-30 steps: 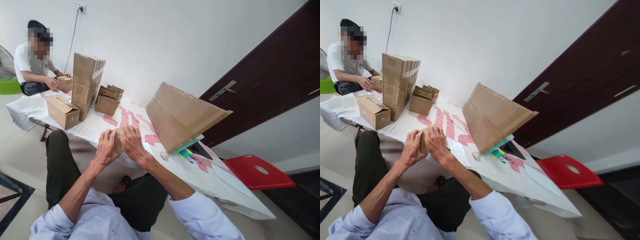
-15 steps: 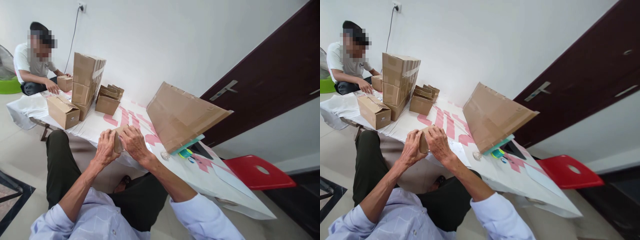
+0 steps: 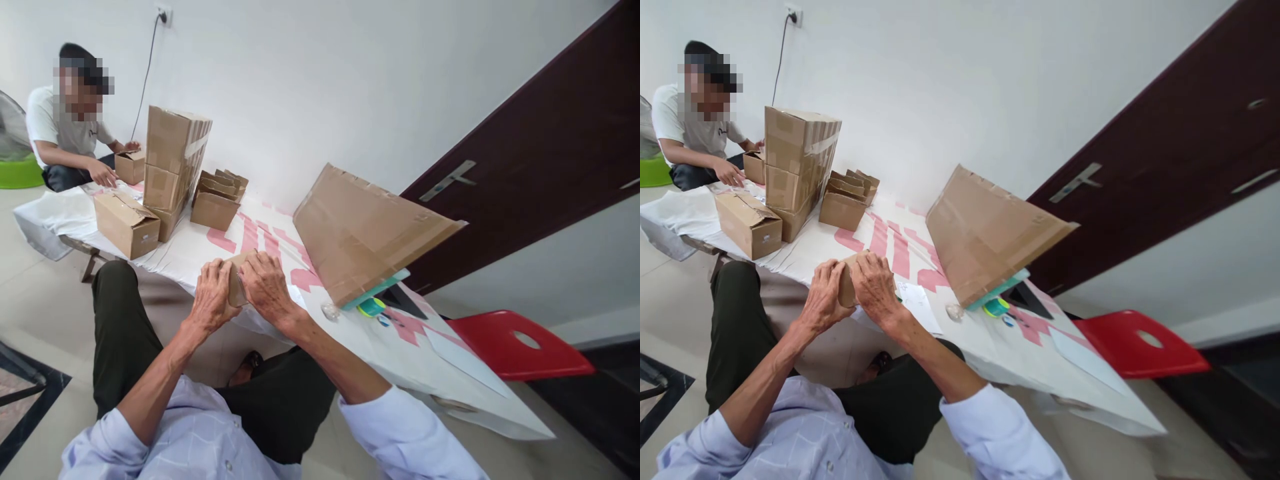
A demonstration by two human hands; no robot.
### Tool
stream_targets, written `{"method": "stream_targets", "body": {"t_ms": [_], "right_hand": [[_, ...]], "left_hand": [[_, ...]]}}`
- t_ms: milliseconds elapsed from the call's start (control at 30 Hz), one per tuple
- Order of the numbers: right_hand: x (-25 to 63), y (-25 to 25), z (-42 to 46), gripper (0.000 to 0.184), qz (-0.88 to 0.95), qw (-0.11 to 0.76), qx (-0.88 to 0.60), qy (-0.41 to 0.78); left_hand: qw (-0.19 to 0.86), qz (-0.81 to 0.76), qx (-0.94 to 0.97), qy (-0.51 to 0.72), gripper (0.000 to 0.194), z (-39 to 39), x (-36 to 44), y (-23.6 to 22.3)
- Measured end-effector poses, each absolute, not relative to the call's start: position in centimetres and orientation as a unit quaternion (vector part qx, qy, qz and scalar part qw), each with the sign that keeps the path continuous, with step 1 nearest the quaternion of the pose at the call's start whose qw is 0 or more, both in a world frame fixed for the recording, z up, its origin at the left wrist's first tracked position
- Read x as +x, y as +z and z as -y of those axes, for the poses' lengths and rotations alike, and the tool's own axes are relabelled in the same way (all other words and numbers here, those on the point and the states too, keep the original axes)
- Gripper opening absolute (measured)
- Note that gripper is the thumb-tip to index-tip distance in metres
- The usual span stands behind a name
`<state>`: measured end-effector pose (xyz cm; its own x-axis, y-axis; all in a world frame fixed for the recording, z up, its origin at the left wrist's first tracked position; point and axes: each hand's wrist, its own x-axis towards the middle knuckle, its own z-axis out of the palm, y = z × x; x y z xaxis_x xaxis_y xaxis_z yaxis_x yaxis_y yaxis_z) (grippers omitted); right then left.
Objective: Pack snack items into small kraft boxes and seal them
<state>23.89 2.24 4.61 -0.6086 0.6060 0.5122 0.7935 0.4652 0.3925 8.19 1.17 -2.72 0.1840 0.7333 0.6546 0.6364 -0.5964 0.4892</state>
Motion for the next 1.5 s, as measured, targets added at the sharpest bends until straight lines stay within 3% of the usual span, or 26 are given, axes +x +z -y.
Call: {"method": "stream_targets", "body": {"t_ms": [300, 567, 800, 1167, 1333, 1500], "right_hand": [[24.1, 4.6, -1.9, 0.022, 0.859, 0.197, -0.41, -0.236], [26.4, 7.7, -1.7, 0.019, 0.797, 0.434, -0.42, -0.003], [39.1, 6.4, -4.3, 0.022, 0.601, 0.573, -0.553, 0.068], [48.8, -4.3, -6.2, 0.017, 0.458, 0.578, -0.669, 0.095], [50.4, -5.9, -8.0, 0.013, 0.444, 0.571, -0.682, 0.105], [51.2, -5.5, -11.3, 0.014, 0.447, 0.564, -0.684, 0.117]], "left_hand": [[0.061, -0.448, 0.759, 0.468, 0.098, -1.3, 8.1, -2.7], [0.076, -0.428, 0.762, 0.479, 0.1, -2.5, 6.0, -2.9], [0.182, -0.468, 0.697, 0.512, 0.102, -6.6, 1.2, -4.2], [0.344, -0.462, 0.653, 0.492, 0.104, -9.0, -0.9, -2.6], [0.376, -0.491, 0.633, 0.465, 0.113, -11.9, -0.8, -0.2], [0.385, -0.531, 0.623, 0.426, 0.108, -14.6, -0.3, 1.4]]}}
